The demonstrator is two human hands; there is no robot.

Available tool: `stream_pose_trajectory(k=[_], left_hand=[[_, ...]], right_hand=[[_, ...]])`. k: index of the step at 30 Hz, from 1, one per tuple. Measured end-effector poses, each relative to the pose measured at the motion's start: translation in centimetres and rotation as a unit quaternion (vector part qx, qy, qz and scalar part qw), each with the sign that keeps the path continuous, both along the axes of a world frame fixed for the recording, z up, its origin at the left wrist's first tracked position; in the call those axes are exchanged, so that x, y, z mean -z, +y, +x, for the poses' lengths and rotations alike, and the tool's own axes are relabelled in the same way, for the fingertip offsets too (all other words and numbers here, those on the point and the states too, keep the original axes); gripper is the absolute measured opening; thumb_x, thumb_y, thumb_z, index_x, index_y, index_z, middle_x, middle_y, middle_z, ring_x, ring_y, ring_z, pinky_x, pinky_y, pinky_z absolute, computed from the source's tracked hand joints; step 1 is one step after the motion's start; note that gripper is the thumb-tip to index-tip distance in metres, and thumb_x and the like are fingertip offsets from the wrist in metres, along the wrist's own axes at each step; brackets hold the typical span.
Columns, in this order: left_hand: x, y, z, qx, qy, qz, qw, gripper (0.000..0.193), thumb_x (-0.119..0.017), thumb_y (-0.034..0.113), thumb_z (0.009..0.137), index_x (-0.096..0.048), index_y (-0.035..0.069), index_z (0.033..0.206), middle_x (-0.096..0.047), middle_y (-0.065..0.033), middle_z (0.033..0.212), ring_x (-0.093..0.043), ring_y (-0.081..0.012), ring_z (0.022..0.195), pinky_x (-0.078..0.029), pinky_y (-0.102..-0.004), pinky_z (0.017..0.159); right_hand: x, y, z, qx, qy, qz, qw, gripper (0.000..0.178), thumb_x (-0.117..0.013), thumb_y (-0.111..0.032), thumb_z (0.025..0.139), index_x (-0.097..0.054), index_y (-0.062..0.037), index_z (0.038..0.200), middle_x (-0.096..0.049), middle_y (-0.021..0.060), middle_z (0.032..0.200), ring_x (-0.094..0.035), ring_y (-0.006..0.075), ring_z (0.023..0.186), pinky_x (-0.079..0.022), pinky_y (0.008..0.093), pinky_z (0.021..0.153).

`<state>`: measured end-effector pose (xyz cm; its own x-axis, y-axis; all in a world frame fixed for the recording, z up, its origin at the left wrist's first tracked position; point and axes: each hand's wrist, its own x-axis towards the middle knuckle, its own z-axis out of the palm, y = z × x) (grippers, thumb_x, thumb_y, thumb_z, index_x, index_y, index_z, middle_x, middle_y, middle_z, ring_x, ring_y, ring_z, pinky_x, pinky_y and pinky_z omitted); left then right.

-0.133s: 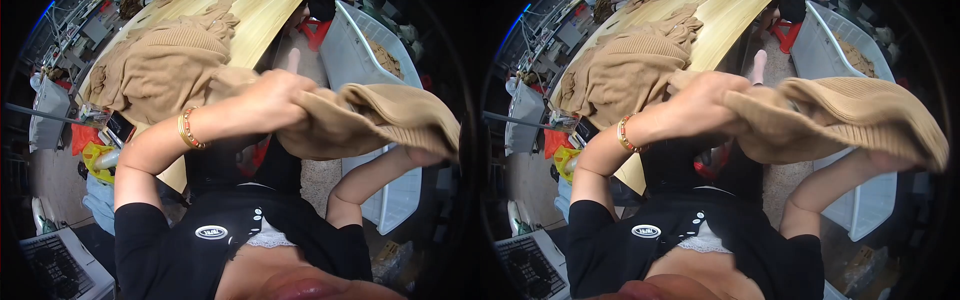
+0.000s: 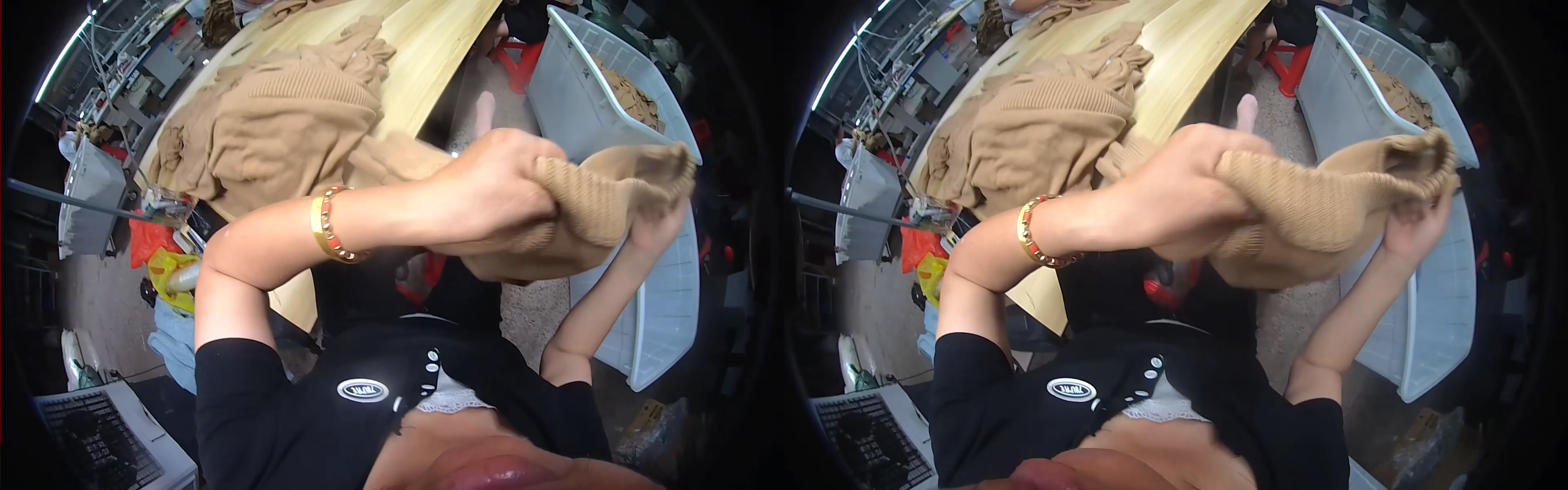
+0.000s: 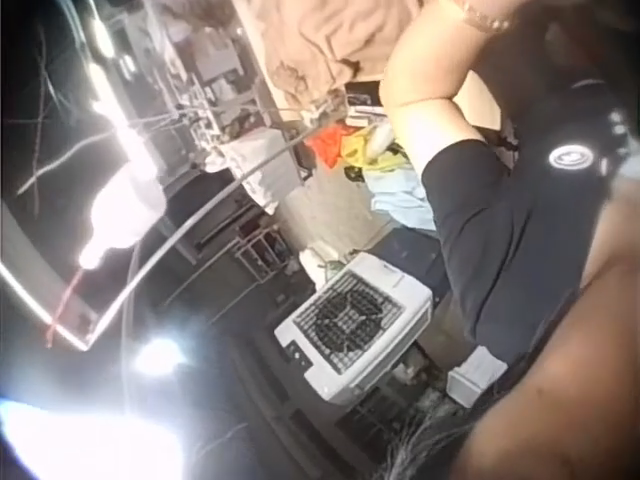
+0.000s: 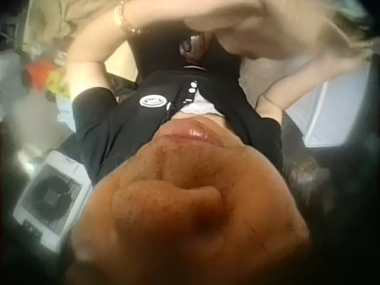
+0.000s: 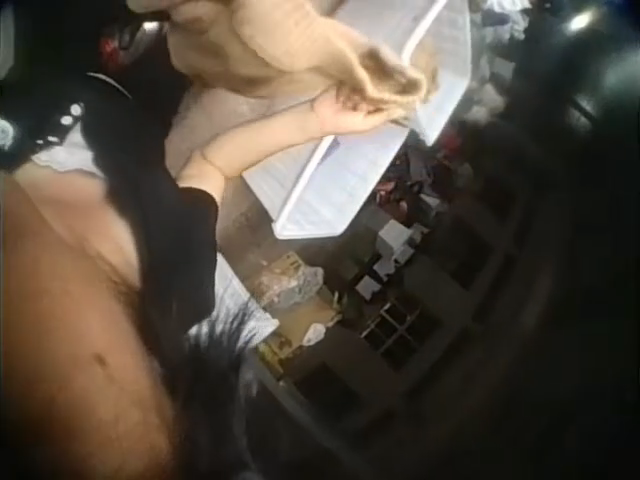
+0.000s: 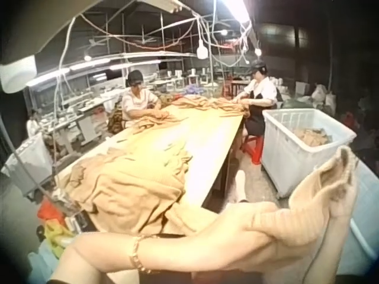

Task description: Trim loose threads and inspect finished sweaters in a textile manufacturing facility.

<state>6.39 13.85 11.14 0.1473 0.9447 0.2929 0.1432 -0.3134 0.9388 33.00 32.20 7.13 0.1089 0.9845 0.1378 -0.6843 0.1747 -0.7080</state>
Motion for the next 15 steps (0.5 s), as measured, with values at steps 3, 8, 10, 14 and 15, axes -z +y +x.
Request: stream_pose_trajectory(k=[3, 8, 10, 14, 15], left_hand=[[-0.2, 2.5, 2.7, 0.041, -0.153, 0.07, 0.985, 0.017, -0.063, 0.008, 0.076, -0.067, -0.003, 0.087, -0.069, -0.0167, 0.079, -0.066, -0.0237, 0.072, -0.052, -0.035, 0.069], [-3.8, 4.9, 6.3, 0.068, -0.252, 0.122, 0.958, 0.015, -0.054, -0.003, 0.069, -0.069, -0.004, 0.07, -0.066, -0.0151, 0.066, -0.064, -0.0206, 0.061, -0.05, -0.0336, 0.058], [-5.9, 6.0, 7.2, 0.172, -0.327, 0.112, 0.922, 0.02, -0.053, -0.002, 0.067, -0.072, -0.003, 0.074, -0.066, -0.0169, 0.066, -0.064, -0.0214, 0.058, -0.05, -0.0335, 0.055], [-6.3, 8.3, 4.7, 0.157, -0.271, 0.164, 0.935, 0.018, -0.057, 0.0, 0.068, -0.073, -0.003, 0.075, -0.068, -0.0163, 0.069, -0.066, -0.0194, 0.06, -0.051, -0.0336, 0.055], [-6.4, 8.5, 4.4, 0.15, -0.272, 0.167, 0.936, 0.018, -0.057, 0.0, 0.069, -0.073, -0.003, 0.076, -0.068, -0.0161, 0.069, -0.066, -0.0194, 0.06, -0.051, -0.0336, 0.055]], right_hand=[[3.9, 0.3, 0.1, 0.0, -0.013, -0.117, 0.993, 0.043, -0.051, -0.031, 0.101, -0.052, -0.0024, 0.133, -0.059, 0.0104, 0.13, -0.054, 0.0236, 0.122, -0.044, 0.0396, 0.103], [7.9, -5.3, -1.1, -0.068, 0.043, -0.106, 0.991, 0.039, -0.05, -0.03, 0.102, -0.054, -0.0032, 0.13, -0.06, 0.0095, 0.119, -0.052, 0.0205, 0.106, -0.043, 0.0355, 0.091], [8.9, -7.2, -1.8, -0.079, 0.058, -0.098, 0.99, 0.037, -0.049, -0.03, 0.102, -0.055, -0.0036, 0.128, -0.06, 0.0092, 0.115, -0.051, 0.0192, 0.1, -0.042, 0.0339, 0.086], [10.4, -8.6, -11.0, -0.119, 0.077, -0.109, 0.984, 0.035, -0.049, -0.029, 0.102, -0.057, -0.0042, 0.125, -0.061, 0.0084, 0.107, -0.05, 0.0167, 0.087, -0.041, 0.0307, 0.075], [10.5, -9.1, -13.5, -0.126, 0.081, -0.109, 0.983, 0.034, -0.048, -0.029, 0.102, -0.057, -0.0044, 0.124, -0.061, 0.0082, 0.105, -0.049, 0.0161, 0.084, -0.041, 0.0298, 0.073]])
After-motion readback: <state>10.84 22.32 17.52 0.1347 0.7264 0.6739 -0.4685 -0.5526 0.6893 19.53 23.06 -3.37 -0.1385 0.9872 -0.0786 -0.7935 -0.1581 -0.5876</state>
